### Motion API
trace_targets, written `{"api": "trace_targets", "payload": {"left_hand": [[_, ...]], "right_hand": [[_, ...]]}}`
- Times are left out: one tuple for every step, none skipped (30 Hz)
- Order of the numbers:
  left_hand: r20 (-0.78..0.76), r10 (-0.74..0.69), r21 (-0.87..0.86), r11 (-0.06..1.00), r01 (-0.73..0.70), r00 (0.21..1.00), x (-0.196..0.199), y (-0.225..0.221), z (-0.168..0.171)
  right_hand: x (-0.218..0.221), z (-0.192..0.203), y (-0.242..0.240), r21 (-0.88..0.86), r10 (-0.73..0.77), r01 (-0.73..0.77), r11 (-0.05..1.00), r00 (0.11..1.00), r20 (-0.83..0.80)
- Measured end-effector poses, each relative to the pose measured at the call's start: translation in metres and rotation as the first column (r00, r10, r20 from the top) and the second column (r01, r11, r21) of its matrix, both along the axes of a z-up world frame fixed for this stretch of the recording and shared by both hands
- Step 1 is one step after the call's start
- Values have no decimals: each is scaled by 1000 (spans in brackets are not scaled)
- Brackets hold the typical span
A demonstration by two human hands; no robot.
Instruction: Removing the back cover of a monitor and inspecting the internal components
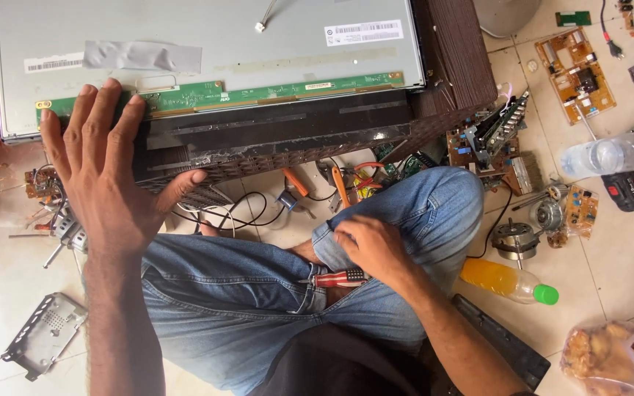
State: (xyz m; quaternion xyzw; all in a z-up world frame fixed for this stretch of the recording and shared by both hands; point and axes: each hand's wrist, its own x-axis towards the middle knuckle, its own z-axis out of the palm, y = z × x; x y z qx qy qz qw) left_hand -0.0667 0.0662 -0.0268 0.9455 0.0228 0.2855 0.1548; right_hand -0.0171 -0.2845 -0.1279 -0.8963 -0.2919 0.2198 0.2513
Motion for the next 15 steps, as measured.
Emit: {"api": "trace_targets", "payload": {"left_hand": [[-6,0,4,1000,0,1000,0,0,0],[-13,0,6,1000,0,1000,-1,0,-1],[-8,-7,5,1000,8,1000,0,0,0],[-5,-10,4,1000,10,1000,0,0,0],[-2,-13,3,1000,13,1000,-1,1,0],[-2,-11,3,1000,11,1000,0,1,-2],[3,-15,1,1000,15,1000,0,2,-3],[11,-21,0,1000,20,1000,1,4,-4],[14,-19,1,1000,19,1000,1,4,-6],[28,-12,4,1000,12,1000,1,4,-8],[43,-6,7,1000,6,999,2,5,-9],[47,-4,6,1000,3,999,1,3,-8],[39,0,-3,1000,0,999,0,1,-7],[32,7,-10,1000,-6,999,0,1,-4],[39,12,-9,1000,-11,999,2,1,-2]], "right_hand": [[9,-7,2,19,-72,71,997,995,73],[18,-14,4,42,-145,140,989,979,145],[31,-19,1,41,-152,147,988,977,149],[44,-23,-1,7,-134,136,991,964,230],[56,-28,-4,-29,-112,127,991,945,309],[69,-31,-4,-29,-110,125,992,945,309],[82,-34,-4,-212,-43,105,972,961,275],[95,-36,-4,-388,15,78,918,973,232],[104,-56,-4,-387,16,78,919,972,235],[114,-75,-4,-514,125,-16,858,976,178],[124,-93,-4,-627,224,-109,772,969,107],[123,-91,4,-628,226,-108,771,968,112],[122,-89,12,-681,208,-127,721,977,39],[124,-86,22,-729,186,-149,668,982,-30],[128,-90,24,-729,191,-147,668,981,-22]]}}
